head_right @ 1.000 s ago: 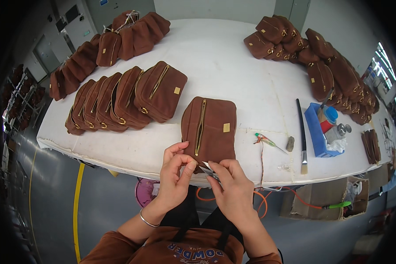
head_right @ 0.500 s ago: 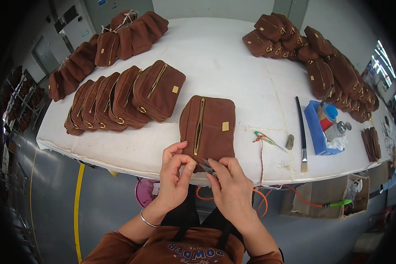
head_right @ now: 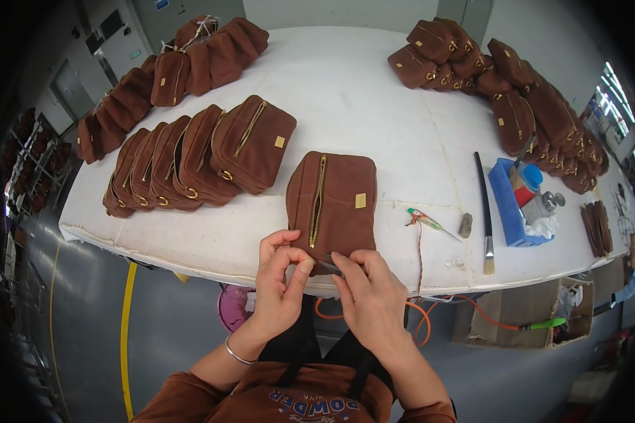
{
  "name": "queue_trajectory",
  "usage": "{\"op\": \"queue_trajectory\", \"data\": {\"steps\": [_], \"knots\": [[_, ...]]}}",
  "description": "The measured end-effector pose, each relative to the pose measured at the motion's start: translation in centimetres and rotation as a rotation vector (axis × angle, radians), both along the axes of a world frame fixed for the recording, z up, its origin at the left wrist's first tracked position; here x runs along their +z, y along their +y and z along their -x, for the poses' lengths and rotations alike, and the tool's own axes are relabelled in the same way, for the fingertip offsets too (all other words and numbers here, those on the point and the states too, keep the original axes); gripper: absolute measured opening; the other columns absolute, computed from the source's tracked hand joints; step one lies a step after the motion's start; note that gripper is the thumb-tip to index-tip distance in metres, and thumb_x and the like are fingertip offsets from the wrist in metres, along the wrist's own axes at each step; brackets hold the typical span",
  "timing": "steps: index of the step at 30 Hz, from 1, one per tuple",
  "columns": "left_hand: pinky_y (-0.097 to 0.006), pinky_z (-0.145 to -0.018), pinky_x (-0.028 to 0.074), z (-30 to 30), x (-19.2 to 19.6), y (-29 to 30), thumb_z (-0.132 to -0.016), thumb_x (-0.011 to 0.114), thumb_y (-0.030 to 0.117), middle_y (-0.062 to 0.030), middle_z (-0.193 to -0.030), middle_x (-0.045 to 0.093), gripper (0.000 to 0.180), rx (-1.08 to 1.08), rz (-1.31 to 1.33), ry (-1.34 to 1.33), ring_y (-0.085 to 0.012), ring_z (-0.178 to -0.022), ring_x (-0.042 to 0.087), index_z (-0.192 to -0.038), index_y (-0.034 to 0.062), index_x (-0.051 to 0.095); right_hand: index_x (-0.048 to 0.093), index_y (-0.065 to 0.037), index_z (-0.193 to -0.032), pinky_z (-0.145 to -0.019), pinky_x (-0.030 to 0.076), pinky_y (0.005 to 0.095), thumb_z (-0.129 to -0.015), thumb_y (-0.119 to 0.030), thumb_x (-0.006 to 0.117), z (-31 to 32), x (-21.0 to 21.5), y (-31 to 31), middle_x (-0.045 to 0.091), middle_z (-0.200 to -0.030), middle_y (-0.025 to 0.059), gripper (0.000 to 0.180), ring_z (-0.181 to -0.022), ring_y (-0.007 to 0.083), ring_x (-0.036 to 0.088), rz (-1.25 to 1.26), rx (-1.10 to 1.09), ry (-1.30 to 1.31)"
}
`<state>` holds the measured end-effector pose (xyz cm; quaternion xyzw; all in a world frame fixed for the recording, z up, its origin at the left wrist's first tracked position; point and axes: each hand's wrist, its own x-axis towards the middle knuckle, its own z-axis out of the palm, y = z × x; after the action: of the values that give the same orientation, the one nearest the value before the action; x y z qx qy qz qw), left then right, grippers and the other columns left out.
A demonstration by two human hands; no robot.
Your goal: The recorder is assembling or inspecting brown leather bags, focusing on hardware and zipper details.
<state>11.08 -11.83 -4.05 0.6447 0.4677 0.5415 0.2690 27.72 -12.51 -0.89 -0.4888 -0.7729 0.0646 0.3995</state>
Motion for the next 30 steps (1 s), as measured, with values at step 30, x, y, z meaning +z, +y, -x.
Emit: {"op": "queue_trajectory", "data": {"steps": [30], "knots": [[-0.033,-0.093,0.038,0.1,-0.2,-0.1,-0.092,0.062,0.008,-0.0138,-0.114,0.047,0.007,0.035,-0.057,0.103,-0.0236,-0.110,0.046,-0.090,0.0019,0.060,0.073,-0.007,-0.097,-0.057,0.046,0.0325,-0.068,-0.003,0.068,-0.4,-0.1,1.1,0.060,-0.087,0.0028,0.030,-0.069,0.0194,0.058,-0.205,0.082,-0.117]]}}
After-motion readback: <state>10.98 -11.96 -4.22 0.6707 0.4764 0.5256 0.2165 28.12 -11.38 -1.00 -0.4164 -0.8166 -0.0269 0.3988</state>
